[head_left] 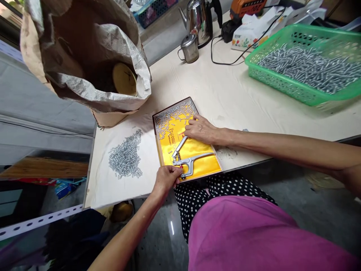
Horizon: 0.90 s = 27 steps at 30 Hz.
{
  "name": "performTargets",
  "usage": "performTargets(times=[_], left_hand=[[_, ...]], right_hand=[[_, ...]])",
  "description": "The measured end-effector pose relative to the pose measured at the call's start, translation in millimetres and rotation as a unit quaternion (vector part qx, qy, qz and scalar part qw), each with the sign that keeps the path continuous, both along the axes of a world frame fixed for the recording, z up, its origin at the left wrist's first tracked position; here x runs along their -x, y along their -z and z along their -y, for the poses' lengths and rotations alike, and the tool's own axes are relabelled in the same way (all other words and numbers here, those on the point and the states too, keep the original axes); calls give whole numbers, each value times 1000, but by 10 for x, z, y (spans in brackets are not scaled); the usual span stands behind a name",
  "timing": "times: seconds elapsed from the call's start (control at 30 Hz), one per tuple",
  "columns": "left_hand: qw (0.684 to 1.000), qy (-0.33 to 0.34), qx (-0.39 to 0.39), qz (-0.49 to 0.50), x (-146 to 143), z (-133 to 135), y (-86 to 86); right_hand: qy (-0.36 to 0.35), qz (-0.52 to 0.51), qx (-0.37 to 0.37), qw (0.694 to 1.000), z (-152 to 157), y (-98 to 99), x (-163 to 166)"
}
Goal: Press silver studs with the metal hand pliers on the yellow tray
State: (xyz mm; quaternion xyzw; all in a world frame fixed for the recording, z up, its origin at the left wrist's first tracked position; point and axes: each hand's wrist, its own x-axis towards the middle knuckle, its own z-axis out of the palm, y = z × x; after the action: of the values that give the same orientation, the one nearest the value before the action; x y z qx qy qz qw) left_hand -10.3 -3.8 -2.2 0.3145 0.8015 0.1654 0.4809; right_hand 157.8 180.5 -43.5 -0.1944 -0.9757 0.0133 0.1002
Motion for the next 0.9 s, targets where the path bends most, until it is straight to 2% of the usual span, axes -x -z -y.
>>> performTargets(times=[0.2,0.4,0.63,0.7,0.73,0.8,0.9], left_hand=[[998,56,36,-9,43,-39,-9],[997,56,48,-3,45,-39,-19],[997,54,49,-3,35,-45,-34],[996,73,54,-19,53,-18,-31],[994,94,42,-48,60,1,-31],[977,146,-32,-151,55,40,-32],[901,250,-196,-295,-17,42,-16]], right_hand=[[-1,-3,37,999,171,-16,-124],[-48,-5,50,998,420,-43,-311],[-12,12,66,998,521,-52,-306],[-10,7,69,998,547,-30,-317],[-13,3,71,997,559,-15,-324],[-24,-10,82,996,578,19,-332],[-39,-40,100,993,594,63,-326]])
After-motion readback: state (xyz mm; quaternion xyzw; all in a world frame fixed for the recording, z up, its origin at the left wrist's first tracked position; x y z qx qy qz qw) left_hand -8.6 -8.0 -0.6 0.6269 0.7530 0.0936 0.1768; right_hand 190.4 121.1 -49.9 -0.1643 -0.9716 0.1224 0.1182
